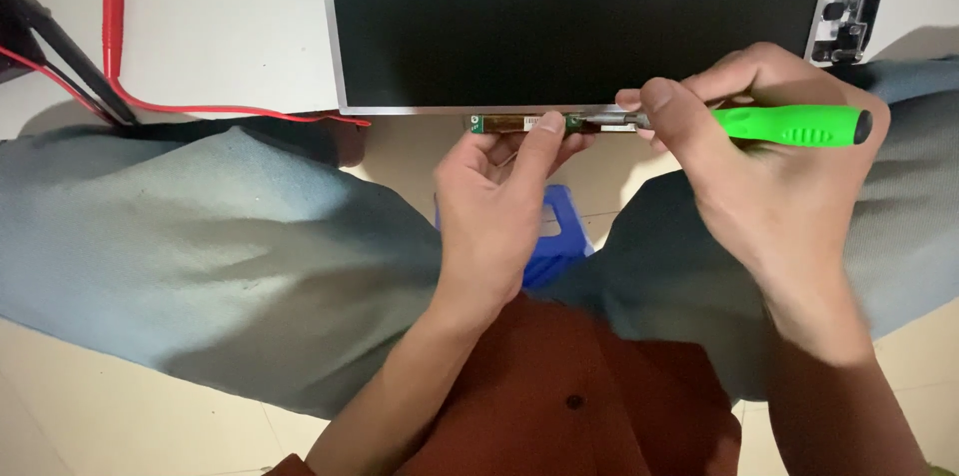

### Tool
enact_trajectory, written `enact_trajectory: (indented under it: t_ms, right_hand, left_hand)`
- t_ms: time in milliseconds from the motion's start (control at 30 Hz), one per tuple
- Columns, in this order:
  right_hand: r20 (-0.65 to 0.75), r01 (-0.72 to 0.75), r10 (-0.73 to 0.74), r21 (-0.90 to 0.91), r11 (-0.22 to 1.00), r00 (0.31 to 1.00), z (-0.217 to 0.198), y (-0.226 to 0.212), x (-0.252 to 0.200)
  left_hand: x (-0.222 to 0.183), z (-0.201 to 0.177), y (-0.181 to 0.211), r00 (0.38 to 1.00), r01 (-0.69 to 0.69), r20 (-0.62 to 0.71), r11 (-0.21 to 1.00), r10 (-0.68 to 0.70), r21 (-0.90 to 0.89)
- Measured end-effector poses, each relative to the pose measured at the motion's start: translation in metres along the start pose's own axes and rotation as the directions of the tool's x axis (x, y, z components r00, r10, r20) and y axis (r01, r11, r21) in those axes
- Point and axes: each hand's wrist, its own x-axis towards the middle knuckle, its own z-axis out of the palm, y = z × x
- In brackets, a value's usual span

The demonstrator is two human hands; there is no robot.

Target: The person is performing the final assembly of a laptop screen, including unscrewing a control board and positioning the LCD panel into the frame.

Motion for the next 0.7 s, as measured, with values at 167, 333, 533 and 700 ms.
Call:
enact_trajectory:
  t_ms: [167,333,533,700]
  right_hand:
    - [0.001,-0.032,0.032,-0.009,0.999,0.999,0.002,-0.002,-0.001]
    - [-0.006,0.029,-0.030,-0.129,0.991,1.000,0.001,-0.004,-0.002]
    - [0.199,0.251,-0.194,-0.324,0.912,0.961,-0.008,-0.016,0.012]
    - [0.287,0.384,-0.291,-0.359,0.851,0.913,-0.006,-0.017,0.021]
  left_hand:
    - [0.003,0.000,-0.006,0.999,0.027,-0.027,0.998,-0.029,-0.049]
    - [0.000,0.003,0.003,0.999,0.009,-0.034,1.000,-0.009,-0.009]
    - [0.002,0.000,-0.005,1.000,-0.018,-0.022,1.000,0.018,-0.018]
    - [0.005,0.004,-0.010,0.997,-0.050,-0.067,0.996,0.045,-0.075]
